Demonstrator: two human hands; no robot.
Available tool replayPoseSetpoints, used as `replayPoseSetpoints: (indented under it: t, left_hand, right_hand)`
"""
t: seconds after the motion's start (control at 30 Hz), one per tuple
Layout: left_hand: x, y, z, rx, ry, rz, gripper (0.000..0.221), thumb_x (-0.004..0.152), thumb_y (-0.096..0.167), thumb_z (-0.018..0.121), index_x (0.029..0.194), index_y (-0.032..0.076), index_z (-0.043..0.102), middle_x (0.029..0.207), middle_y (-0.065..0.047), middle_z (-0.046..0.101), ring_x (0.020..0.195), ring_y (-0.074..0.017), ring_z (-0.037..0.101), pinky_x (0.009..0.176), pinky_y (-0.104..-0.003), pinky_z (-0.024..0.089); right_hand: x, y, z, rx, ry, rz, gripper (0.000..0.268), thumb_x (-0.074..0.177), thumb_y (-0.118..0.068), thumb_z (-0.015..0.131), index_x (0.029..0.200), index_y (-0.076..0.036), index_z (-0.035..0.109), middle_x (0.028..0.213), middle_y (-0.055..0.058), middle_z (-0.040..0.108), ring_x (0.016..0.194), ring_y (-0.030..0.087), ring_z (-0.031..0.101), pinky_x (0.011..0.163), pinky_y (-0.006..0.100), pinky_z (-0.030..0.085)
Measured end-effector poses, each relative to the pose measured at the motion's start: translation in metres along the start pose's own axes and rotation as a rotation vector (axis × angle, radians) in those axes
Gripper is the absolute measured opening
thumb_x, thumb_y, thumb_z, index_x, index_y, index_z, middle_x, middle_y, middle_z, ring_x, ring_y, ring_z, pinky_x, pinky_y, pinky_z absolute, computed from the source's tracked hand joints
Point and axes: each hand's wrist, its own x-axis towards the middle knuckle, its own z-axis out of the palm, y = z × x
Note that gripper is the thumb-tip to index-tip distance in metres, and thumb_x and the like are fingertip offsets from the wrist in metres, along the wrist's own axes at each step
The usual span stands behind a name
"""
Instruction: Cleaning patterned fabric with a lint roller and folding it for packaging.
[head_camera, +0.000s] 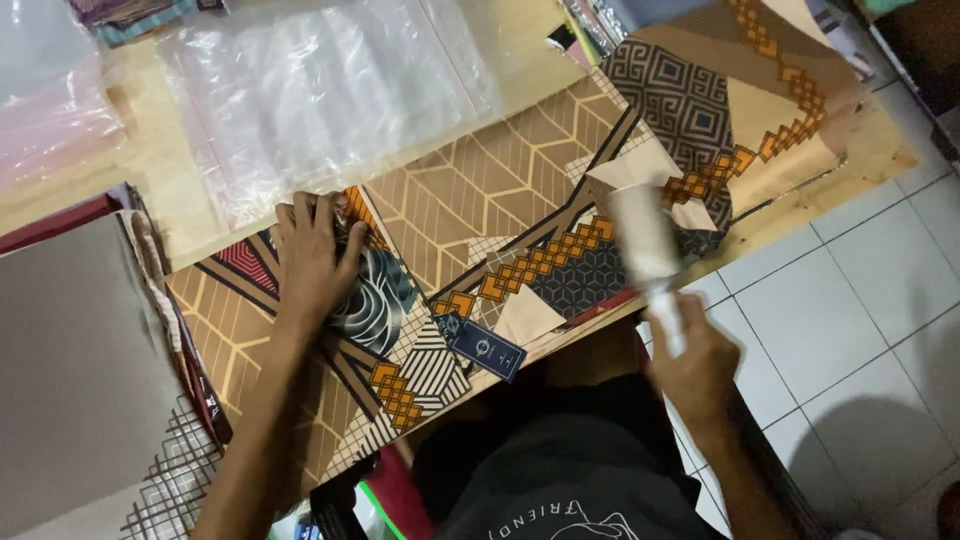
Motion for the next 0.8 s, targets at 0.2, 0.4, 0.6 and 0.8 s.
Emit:
replayPoseSetpoints:
  t: [0.2, 0.4, 0.6, 0.8]
  left_hand:
    - [0.004, -0.006, 0.016, -0.14, -0.16, -0.188, 0.058, 0.105, 0.051, 0.041, 0.145, 0.009, 0.042, 0.157, -0.026, 0.029, 0.147, -0.0582, 0.014, 0.116, -0.074, 0.016]
    - [0.006, -0.009, 0.018, -0.065, -0.109, -0.119, 0.051, 0.107, 0.047, 0.043, 0.138, 0.007, 0.048, 0.132, -0.021, 0.042, 0.127, -0.0432, 0.038, 0.107, -0.065, 0.036]
    - [0.004, -0.004, 0.016, -0.174, -0.166, -0.199, 0.059, 0.105, 0.053, 0.04, 0.144, 0.01, 0.043, 0.152, -0.026, 0.032, 0.146, -0.0613, 0.014, 0.116, -0.076, 0.013]
    - [0.006, -0.006, 0.014, -0.085, -0.098, -0.107, 0.053, 0.107, 0.049, 0.041, 0.138, 0.007, 0.05, 0.132, -0.021, 0.043, 0.127, -0.0436, 0.039, 0.102, -0.062, 0.036]
  right_hand:
    - [-0.05, -0.062, 0.008, 0.324, -0.377, -0.144, 0.028, 0.088, -0.03, 0.075, 0.111, -0.017, 0.065, 0.084, 0.004, 0.078, 0.062, 0.022, 0.075, 0.057, 0.039, 0.061]
    - [0.006, 0.049, 0.017, -0.137, -0.036, -0.001, 0.027, 0.099, -0.037, 0.07, 0.115, -0.017, 0.062, 0.073, 0.01, 0.07, 0.063, 0.035, 0.067, 0.055, 0.049, 0.048]
    - [0.002, 0.019, -0.007, 0.017, -0.087, 0.064, 0.025, 0.097, -0.032, 0.072, 0.115, -0.017, 0.063, 0.074, 0.006, 0.07, 0.06, 0.028, 0.064, 0.057, 0.043, 0.047]
    - [-0.042, -0.065, -0.001, 0.387, -0.423, -0.14, 0.023, 0.088, -0.03, 0.074, 0.107, -0.021, 0.066, 0.076, 0.001, 0.078, 0.053, 0.017, 0.071, 0.045, 0.035, 0.057]
